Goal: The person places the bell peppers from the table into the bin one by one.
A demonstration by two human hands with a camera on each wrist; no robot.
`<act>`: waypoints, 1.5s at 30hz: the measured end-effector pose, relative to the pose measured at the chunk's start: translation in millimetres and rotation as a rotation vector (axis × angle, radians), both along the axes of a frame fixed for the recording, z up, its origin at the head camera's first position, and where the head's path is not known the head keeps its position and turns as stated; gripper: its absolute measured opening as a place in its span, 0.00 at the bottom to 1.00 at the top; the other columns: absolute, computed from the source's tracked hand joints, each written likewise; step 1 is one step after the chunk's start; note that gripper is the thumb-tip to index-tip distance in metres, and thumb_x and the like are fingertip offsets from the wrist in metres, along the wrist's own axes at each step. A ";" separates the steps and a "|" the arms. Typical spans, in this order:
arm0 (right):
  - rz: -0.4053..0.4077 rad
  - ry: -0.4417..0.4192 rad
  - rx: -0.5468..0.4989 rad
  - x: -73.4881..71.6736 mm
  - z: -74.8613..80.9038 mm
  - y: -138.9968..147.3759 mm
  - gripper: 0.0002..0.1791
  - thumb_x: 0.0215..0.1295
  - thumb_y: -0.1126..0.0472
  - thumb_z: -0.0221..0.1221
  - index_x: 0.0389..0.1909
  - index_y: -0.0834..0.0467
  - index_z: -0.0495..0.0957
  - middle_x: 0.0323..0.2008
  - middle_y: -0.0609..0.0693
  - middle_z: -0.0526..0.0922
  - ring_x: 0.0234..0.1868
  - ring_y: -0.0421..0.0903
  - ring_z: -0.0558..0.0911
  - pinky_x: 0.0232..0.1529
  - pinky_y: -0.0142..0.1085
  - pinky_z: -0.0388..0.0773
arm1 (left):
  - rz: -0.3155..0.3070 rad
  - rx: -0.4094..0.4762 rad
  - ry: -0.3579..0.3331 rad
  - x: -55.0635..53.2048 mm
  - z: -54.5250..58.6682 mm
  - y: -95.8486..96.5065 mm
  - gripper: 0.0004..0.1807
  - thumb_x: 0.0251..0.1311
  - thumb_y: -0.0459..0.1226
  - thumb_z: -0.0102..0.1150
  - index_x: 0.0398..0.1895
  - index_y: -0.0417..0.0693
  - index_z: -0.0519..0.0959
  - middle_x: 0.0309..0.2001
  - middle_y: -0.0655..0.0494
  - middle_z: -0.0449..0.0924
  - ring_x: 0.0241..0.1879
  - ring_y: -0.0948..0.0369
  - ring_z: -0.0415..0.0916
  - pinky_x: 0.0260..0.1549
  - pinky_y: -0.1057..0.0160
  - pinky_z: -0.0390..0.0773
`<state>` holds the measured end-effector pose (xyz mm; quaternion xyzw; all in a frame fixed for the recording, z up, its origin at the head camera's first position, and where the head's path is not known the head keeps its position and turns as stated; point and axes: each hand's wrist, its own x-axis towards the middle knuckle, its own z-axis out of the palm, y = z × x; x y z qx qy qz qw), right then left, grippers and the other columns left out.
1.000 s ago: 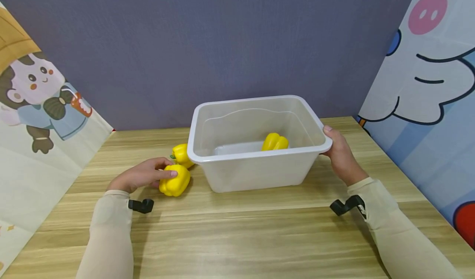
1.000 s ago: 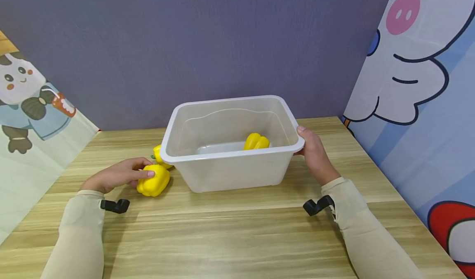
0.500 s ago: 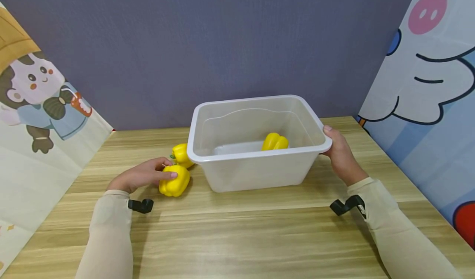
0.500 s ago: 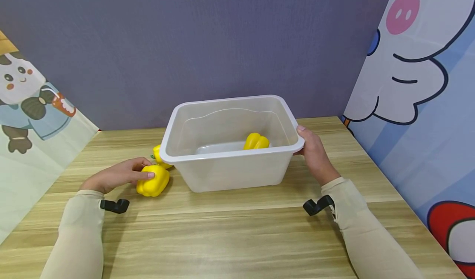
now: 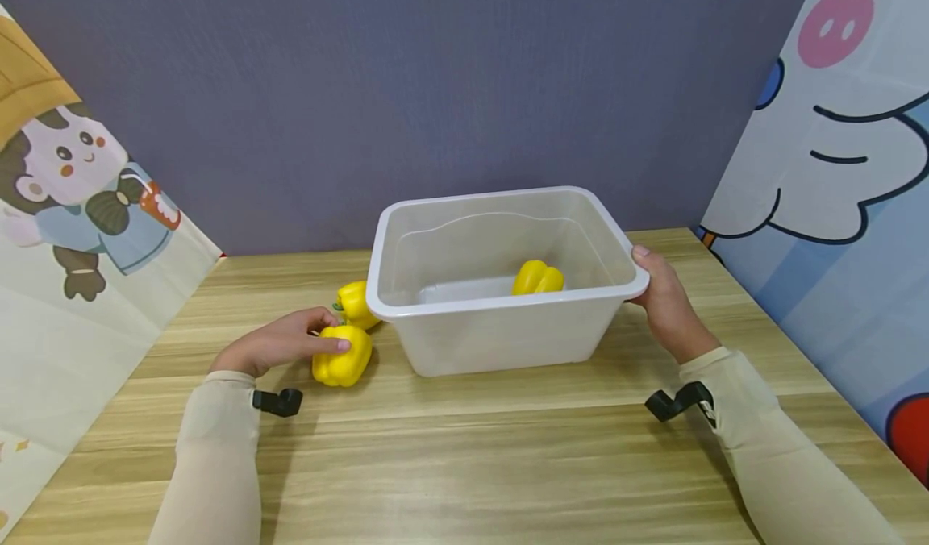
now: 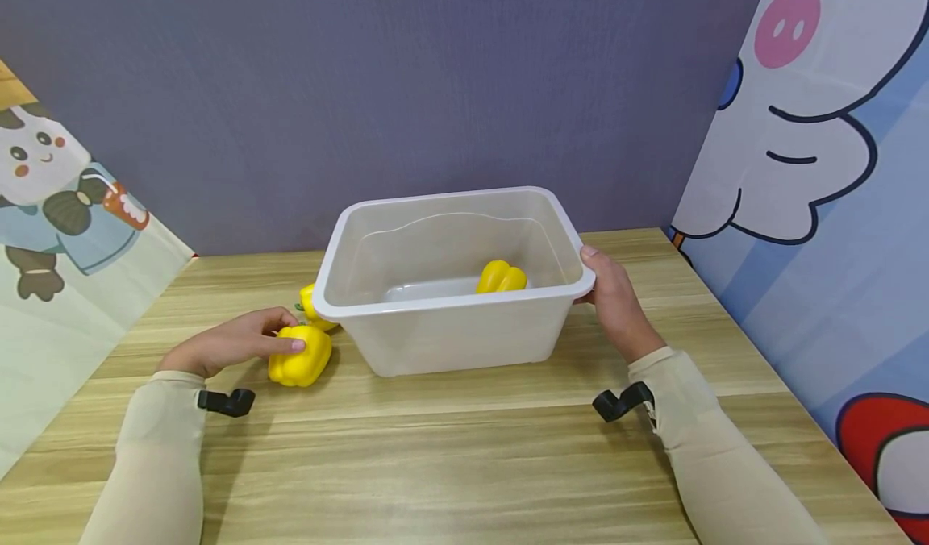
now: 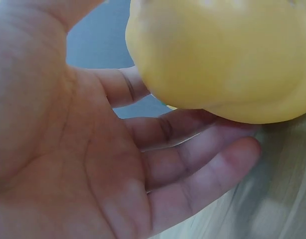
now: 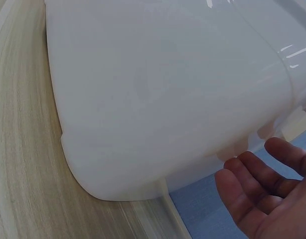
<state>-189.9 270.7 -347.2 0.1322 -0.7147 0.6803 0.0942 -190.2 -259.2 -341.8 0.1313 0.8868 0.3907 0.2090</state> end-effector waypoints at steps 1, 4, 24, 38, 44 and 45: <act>-0.001 -0.001 0.002 0.1 0.0 0.0 0.19 0.80 0.46 0.40 0.48 0.49 0.78 0.40 0.43 0.82 0.40 0.39 0.78 0.40 0.34 0.77 | 0.004 -0.007 0.002 0.0 0.1 0.4 0.22 0.63 0.49 0.67 0.47 0.41 0.75 0.40 0.48 0.75 0.42 0.52 0.70 0.43 0.55 0.71; -0.003 -0.002 0.007 0.3 0.0 0.2 0.19 0.80 0.46 0.39 0.49 0.49 0.78 0.40 0.43 0.82 0.40 0.39 0.78 0.40 0.34 0.76 | 0.001 -0.019 0.011 -0.6 0.1 1.6 0.23 0.62 0.50 0.67 0.48 0.41 0.75 0.42 0.48 0.75 0.43 0.52 0.70 0.43 0.55 0.72; -0.004 0.016 0.002 1.0 -0.4 0.2 0.19 0.80 0.47 0.40 0.48 0.50 0.78 0.39 0.45 0.83 0.39 0.40 0.79 0.38 0.34 0.77 | -0.038 -0.064 0.012 -2.5 -5.1 2.0 0.31 0.63 0.53 0.65 0.63 0.46 0.73 0.59 0.48 0.74 0.56 0.51 0.70 0.56 0.50 0.71; 0.002 0.019 -0.007 -1.7 -2.4 1.2 0.19 0.80 0.47 0.41 0.47 0.50 0.79 0.38 0.44 0.83 0.39 0.40 0.79 0.38 0.34 0.77 | -0.032 -0.080 0.004 -1.5 -5.1 2.4 0.36 0.63 0.54 0.64 0.67 0.44 0.70 0.63 0.46 0.72 0.62 0.48 0.67 0.62 0.41 0.65; -0.004 0.014 -0.005 -1.4 -2.5 1.4 0.19 0.80 0.46 0.41 0.48 0.50 0.79 0.39 0.44 0.82 0.39 0.41 0.79 0.38 0.34 0.77 | -0.030 -0.079 0.012 -2.0 -4.2 3.0 0.33 0.64 0.54 0.63 0.65 0.45 0.72 0.59 0.49 0.75 0.58 0.50 0.69 0.59 0.46 0.67; -0.004 0.013 -0.005 -1.3 -2.4 1.4 0.19 0.80 0.46 0.41 0.48 0.50 0.79 0.39 0.44 0.82 0.39 0.41 0.79 0.39 0.34 0.77 | -0.030 -0.081 0.014 -2.1 -4.0 3.0 0.33 0.64 0.54 0.63 0.65 0.45 0.72 0.59 0.49 0.75 0.57 0.50 0.69 0.59 0.46 0.67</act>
